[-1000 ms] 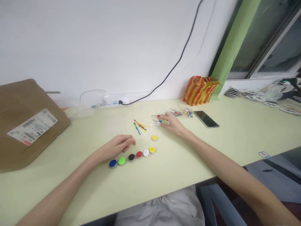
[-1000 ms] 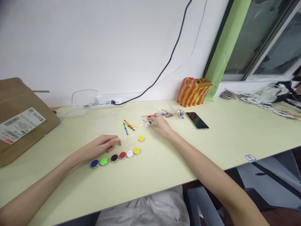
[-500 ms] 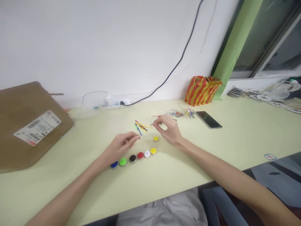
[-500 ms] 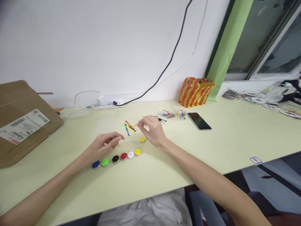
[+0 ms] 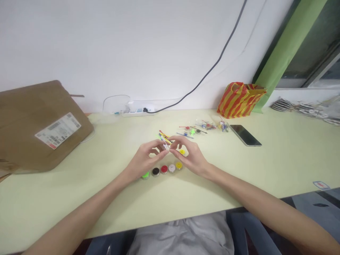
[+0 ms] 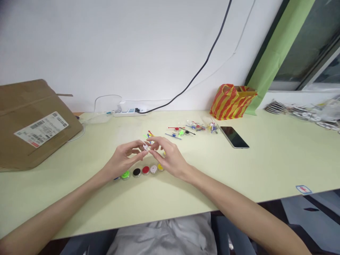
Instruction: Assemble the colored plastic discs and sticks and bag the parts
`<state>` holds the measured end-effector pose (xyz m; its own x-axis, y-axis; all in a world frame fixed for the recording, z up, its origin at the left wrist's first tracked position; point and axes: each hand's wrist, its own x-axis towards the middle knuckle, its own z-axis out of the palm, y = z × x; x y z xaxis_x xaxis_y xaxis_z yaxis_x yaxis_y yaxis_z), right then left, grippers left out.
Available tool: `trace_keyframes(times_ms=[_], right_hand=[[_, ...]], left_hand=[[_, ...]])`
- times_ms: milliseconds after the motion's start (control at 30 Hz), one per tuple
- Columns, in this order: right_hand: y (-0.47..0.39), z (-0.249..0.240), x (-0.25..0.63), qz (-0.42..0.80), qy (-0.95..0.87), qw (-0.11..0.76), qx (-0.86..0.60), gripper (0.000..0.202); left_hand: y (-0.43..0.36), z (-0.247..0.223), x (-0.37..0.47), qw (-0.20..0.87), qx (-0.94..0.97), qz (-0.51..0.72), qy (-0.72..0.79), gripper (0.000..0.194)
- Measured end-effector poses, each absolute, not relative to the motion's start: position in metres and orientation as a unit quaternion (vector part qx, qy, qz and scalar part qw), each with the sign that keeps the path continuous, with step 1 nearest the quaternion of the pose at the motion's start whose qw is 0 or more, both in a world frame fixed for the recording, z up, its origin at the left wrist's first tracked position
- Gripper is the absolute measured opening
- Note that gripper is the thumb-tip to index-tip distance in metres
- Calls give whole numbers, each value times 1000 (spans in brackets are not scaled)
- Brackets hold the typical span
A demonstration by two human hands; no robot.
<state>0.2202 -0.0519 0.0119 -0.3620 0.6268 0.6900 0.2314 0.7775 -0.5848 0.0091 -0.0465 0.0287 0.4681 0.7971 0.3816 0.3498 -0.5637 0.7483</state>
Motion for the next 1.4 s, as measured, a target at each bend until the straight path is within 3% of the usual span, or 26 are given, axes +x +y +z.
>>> trace_keyframes(times_ms=[133, 200, 300, 500, 767, 967, 1167, 1400], right_hand=[[-50, 14, 222, 220, -794, 489, -288, 13], [-49, 13, 222, 267, -784, 475, -298, 16], [-50, 11, 220, 352, -763, 443, -311, 23], [-61, 18, 215, 455, -722, 433, -291, 28], [-56, 25, 226, 583, -708, 332, -219, 37], [-46, 28, 239, 556, -744, 294, -227, 35], [-25, 36, 266, 366, -754, 398, -373, 35], [-8, 22, 282, 403, -768, 309, -391, 31]], left_hand=[[-50, 24, 11, 255, 830, 356, 347, 19], [-51, 21, 13, 277, 822, 361, 342, 19], [-53, 20, 14, 306, 806, 379, 338, 39], [-57, 31, 15, 273, 830, 338, 350, 18], [-67, 43, 16, 361, 849, 218, 319, 33], [-55, 34, 4, 288, 876, 194, 335, 23], [-31, 20, -12, 118, 893, 242, 360, 20], [-17, 13, -28, 78, 886, 239, 390, 19]])
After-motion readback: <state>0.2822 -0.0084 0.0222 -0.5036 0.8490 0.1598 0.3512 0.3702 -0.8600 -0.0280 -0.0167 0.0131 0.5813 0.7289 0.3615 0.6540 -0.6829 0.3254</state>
